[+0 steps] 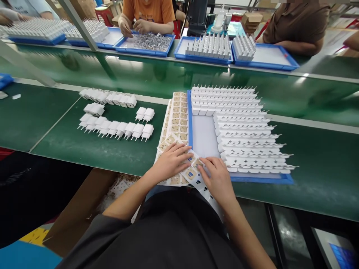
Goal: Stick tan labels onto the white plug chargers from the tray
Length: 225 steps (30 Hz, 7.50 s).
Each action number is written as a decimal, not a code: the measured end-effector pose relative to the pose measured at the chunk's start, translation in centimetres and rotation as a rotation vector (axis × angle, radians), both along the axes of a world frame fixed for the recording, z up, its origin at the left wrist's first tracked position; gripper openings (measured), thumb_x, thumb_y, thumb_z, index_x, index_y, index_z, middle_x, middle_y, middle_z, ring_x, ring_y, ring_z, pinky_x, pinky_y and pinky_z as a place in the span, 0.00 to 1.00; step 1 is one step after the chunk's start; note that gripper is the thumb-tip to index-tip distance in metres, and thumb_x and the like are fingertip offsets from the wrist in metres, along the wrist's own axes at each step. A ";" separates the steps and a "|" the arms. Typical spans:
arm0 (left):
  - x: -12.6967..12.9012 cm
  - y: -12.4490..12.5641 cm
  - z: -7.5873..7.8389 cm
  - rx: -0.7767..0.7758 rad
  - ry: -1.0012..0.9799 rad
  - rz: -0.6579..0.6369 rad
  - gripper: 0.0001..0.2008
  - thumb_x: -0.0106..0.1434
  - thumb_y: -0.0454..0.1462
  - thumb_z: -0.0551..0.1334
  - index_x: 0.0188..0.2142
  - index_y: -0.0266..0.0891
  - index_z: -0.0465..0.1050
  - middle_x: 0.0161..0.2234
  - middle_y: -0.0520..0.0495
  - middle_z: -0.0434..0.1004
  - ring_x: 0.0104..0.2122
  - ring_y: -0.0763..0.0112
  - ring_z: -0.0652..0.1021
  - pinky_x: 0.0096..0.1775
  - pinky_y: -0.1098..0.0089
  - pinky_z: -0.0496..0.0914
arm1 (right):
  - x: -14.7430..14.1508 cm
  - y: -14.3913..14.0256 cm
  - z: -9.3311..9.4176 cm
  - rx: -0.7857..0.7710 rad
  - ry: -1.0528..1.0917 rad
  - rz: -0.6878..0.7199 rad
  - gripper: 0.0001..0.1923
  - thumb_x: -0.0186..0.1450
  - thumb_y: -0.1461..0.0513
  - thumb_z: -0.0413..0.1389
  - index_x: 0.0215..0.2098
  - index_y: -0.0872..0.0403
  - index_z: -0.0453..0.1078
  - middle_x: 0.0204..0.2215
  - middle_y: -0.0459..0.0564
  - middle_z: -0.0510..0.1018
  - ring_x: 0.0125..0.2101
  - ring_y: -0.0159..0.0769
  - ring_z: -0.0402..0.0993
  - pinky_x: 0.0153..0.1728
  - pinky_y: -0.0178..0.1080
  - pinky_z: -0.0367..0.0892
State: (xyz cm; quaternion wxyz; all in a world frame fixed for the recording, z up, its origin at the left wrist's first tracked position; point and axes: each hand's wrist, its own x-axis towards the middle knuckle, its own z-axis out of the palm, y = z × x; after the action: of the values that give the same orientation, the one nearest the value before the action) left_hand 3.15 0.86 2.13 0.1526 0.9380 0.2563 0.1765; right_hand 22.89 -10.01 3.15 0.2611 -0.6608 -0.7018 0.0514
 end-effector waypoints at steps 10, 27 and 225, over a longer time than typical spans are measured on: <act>-0.3 -0.5 -0.6 -0.001 -0.018 0.033 0.18 0.74 0.45 0.57 0.58 0.45 0.74 0.64 0.43 0.72 0.64 0.56 0.71 0.68 0.51 0.59 | -0.4 1.1 -0.8 -0.056 0.134 -0.014 0.07 0.73 0.61 0.53 0.42 0.52 0.74 0.37 0.52 0.81 0.39 0.45 0.76 0.42 0.46 0.69; 4.0 0.4 2.6 0.059 -0.065 -0.032 0.16 0.73 0.42 0.57 0.57 0.41 0.72 0.61 0.35 0.71 0.62 0.49 0.70 0.62 0.46 0.65 | 4.3 -7.1 3.6 0.125 0.586 0.125 0.10 0.66 0.69 0.58 0.40 0.47 0.73 0.33 0.50 0.79 0.35 0.42 0.78 0.36 0.44 0.74; -10.5 9.8 -0.5 0.173 0.208 0.909 0.13 0.68 0.39 0.61 0.51 0.41 0.76 0.60 0.41 0.73 0.59 0.55 0.72 0.55 0.57 0.69 | -12.6 1.0 0.4 -0.743 0.232 0.831 0.20 0.70 0.63 0.51 0.58 0.52 0.74 0.53 0.54 0.80 0.54 0.46 0.77 0.58 0.44 0.69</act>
State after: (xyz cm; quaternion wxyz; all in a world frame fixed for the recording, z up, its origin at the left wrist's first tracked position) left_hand -7.32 10.67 1.68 -0.0451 0.7528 0.6391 0.1512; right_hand 10.29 -8.96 3.57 0.0445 -0.3666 -0.8045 0.4653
